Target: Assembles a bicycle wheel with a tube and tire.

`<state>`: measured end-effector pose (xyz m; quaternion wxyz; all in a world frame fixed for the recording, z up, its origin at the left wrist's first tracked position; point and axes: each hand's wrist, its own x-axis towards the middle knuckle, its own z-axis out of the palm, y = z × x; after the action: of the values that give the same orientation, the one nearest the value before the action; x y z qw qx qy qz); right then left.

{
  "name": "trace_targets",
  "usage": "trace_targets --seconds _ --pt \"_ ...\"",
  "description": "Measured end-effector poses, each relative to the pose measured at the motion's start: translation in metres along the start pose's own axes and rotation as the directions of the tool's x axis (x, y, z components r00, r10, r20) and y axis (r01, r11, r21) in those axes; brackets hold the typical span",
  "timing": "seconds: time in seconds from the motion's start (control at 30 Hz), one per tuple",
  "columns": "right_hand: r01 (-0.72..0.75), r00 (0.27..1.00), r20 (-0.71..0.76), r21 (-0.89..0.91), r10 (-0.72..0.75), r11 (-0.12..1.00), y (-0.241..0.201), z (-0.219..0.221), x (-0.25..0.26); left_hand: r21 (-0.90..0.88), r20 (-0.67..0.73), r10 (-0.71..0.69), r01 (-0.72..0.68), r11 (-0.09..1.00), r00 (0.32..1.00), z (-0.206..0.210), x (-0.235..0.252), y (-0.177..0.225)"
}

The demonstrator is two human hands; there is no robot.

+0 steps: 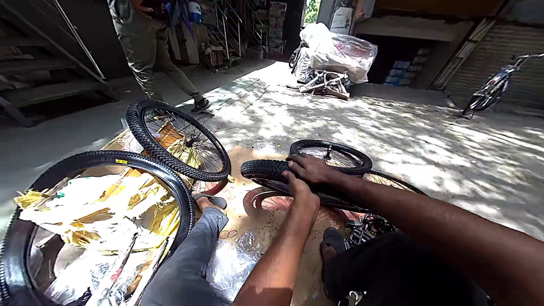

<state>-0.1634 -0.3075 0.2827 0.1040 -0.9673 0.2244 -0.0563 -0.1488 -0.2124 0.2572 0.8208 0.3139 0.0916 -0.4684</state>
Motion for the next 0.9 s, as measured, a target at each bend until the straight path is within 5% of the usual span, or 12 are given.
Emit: trace_targets --seconds 0.1,0.2,0.33,0.47,0.57,0.67,0.77,0.83,0.9 --pt "0.019 0.948 0.292 0.353 -0.129 0.935 -0.034 0.004 -0.013 0.076 -0.168 0.060 -0.048 0.996 0.984 -0.058 -0.006 0.016" --pt "0.090 0.854 0.451 0.364 -0.260 0.927 -0.014 0.004 -0.029 0.107 -0.229 0.170 -0.149 0.983 0.958 -0.140 0.004 0.041" --pt "-0.046 0.762 0.641 0.201 -0.096 0.978 0.080 0.023 -0.051 0.349 -0.468 0.310 -0.149 0.925 0.828 -0.262 0.037 0.064" --pt "-0.360 0.675 0.728 0.180 0.122 0.916 0.180 0.121 -0.091 0.462 -0.576 0.302 -0.002 0.887 0.759 -0.352 0.066 0.060" --pt "-0.377 0.635 0.757 0.129 0.155 0.917 0.187 0.218 -0.126 0.440 -0.606 0.312 -0.018 0.898 0.731 -0.382 0.087 0.050" --pt "-0.308 0.583 0.752 -0.147 0.308 0.940 0.154 0.266 -0.123 0.384 -0.489 0.305 -0.112 0.916 0.817 -0.375 0.106 0.050" --pt "-0.405 0.664 0.686 -0.004 0.298 0.914 0.147 0.275 -0.116 0.376 -0.382 0.265 -0.113 0.920 0.885 -0.359 0.124 0.054" --pt "-0.595 0.737 0.633 0.443 0.235 0.671 0.139 0.255 -0.105 0.383 -0.368 0.214 -0.062 0.922 0.905 -0.358 0.139 0.052" --pt "-0.689 0.725 0.689 0.724 0.018 0.044 0.104 0.228 -0.093 0.392 -0.387 0.196 -0.032 0.920 0.901 -0.367 0.147 0.045"
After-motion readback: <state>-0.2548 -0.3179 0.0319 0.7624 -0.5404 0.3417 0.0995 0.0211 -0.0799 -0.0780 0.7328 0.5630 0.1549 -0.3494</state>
